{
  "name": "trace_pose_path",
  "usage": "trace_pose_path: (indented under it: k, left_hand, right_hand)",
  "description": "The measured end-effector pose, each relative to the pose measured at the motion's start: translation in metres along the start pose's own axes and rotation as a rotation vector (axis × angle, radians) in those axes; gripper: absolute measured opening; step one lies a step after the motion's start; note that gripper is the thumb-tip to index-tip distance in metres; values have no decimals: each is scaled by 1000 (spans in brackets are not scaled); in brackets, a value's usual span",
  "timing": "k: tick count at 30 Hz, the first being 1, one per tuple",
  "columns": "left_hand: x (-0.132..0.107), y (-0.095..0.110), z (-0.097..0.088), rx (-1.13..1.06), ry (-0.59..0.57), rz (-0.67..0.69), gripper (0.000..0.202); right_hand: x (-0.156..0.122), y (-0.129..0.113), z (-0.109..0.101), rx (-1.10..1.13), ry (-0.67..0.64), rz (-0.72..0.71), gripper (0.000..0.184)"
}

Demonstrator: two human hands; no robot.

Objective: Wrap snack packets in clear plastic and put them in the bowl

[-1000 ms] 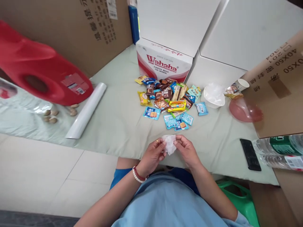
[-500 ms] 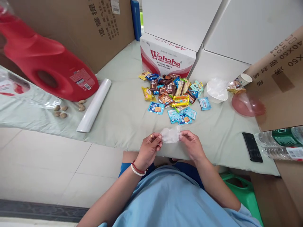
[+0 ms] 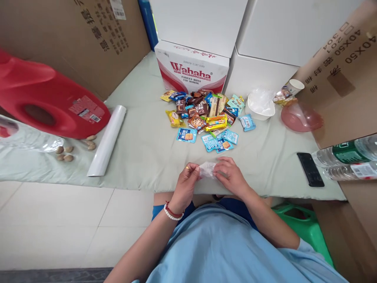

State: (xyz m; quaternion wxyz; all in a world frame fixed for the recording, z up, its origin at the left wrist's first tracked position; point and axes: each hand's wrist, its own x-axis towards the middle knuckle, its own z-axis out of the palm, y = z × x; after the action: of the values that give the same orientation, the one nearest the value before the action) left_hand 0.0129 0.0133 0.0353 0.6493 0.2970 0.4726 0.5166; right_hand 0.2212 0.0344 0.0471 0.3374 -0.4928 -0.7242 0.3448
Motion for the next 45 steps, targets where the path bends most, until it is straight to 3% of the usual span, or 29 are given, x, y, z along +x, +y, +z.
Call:
trace_pose_path:
  k: [3, 6, 9, 12, 15, 19, 21, 23, 27, 32, 36, 40, 45]
  left_hand:
    - [4, -4, 8, -42, 41, 26, 49]
    - [8, -9, 12, 12, 57, 28, 59]
    - [13, -12, 8, 24, 34, -70, 54]
    - [17, -12, 3, 19, 84, -112, 49]
    - [19, -10, 5, 29, 95, -74, 48]
    - [21, -12, 17, 79, 91, 31, 43]
    - [23, -14, 21, 128, 78, 69, 40]
    - [24, -16, 21, 159, 89, 88, 39]
    - [20, -16, 17, 214, 209, 117, 45]
    - [12, -17, 27, 431, 25, 21, 49]
    - [14, -17, 39, 273, -68, -76, 49]
    - [19, -6, 31, -83, 57, -135, 55]
    - [29, 10, 1, -71, 220, -99, 57]
  right_hand:
    - [5, 0, 9, 167, 56, 192, 21]
    - [6, -2, 13, 490, 54, 381, 33]
    - [6, -1, 4, 737, 70, 472, 40]
    - [6, 6, -16, 900, 137, 582, 45]
    - [6, 10, -30, 986, 201, 656, 51]
    - [-1, 7, -26, 1088, 178, 725, 72]
    - [-7, 6, -19, 1055, 147, 733, 75]
    - [-11, 7, -14, 948, 153, 718, 66]
    - [-13, 8, -11, 834, 258, 675, 52]
    - [-10, -7, -7, 931, 224, 605, 46]
    - [-9, -12, -8, 1006, 196, 617, 46]
    - [-11, 2, -21, 910, 359, 655, 51]
    - [-18, 37, -39, 688, 427, 636, 54]
